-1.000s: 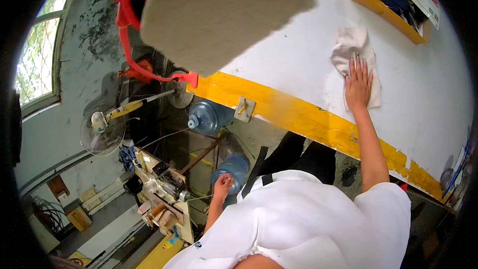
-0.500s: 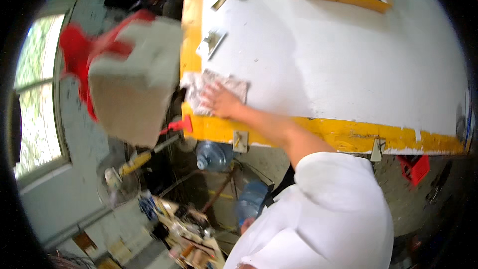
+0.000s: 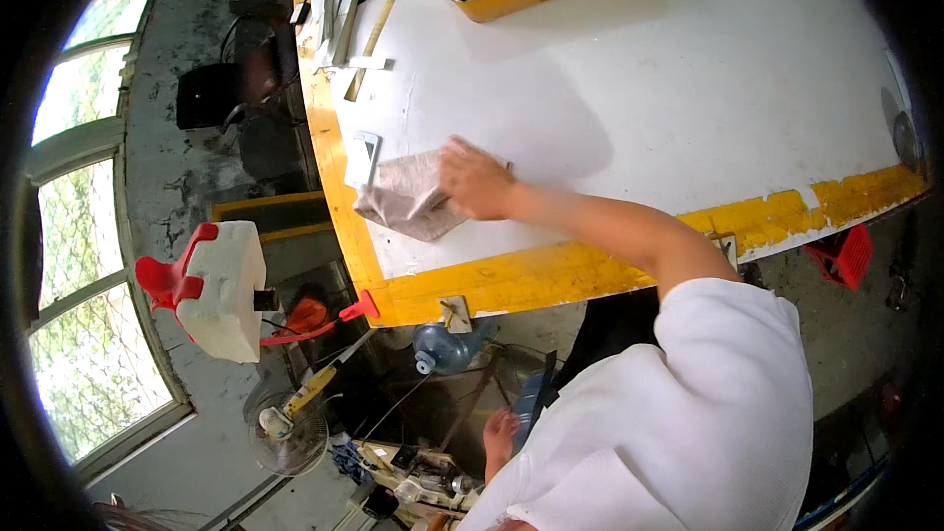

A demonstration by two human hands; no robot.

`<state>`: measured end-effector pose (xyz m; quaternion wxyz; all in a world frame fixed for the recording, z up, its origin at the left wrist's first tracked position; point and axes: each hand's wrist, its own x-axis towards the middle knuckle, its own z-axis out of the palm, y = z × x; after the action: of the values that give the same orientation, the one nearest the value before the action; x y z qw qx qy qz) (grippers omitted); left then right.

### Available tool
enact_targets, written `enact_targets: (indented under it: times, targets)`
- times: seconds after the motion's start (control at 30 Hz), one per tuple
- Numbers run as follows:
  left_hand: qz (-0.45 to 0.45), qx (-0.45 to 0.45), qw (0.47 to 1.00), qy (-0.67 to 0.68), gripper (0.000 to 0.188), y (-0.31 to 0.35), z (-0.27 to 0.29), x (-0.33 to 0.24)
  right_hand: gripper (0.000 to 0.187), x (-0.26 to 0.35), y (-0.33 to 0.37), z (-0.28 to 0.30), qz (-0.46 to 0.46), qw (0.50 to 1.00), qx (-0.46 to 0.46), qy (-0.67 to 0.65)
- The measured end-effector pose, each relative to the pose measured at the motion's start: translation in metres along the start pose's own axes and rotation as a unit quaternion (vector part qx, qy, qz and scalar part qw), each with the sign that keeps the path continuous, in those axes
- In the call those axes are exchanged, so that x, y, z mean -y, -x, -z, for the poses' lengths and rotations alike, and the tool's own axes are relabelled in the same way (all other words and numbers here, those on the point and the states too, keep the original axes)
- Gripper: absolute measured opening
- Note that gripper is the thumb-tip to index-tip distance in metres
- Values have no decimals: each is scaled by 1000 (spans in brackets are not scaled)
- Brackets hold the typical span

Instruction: The person walks through a workshop, moves several large water jugs, and then wipes a large white table surface with a cloth. The person handles a glass and a cloth during the cleaning process.

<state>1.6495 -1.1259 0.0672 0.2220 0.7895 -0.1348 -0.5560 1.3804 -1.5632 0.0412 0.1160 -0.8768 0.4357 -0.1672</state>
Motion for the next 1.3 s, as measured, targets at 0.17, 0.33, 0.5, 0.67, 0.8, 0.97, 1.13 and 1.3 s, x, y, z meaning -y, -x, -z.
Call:
enact_targets:
  times: [0.17,0.33,0.5,0.67,0.8,0.97,1.13,1.3]
  targets:
    - [-47,6,998,-47,20,25,-15,4,61,48,-75,-61,73,997,10,7]
    - [-16,-41,998,46,19,90,-10,53,55,46,-60,-102,4,999,34,-6]
    - [10,-46,995,90,16,97,-25,82,53,-17,-24,-79,-27,1000,13,1]
    - [34,7,998,59,12,81,-35,71,49,-147,17,-27,-164,981,-62,81]
    - [55,116,988,88,10,42,-37,33,44,-249,123,32,-279,944,-151,97]
    - [-36,40,994,-92,17,18,-97,-46,46,-354,324,106,-430,862,-188,194]
    - [-58,81,979,-175,19,22,-156,-42,51,-320,525,106,-552,762,-151,303]
    - [-99,146,934,-312,21,50,-211,-35,56,-264,476,85,-567,763,-118,288]
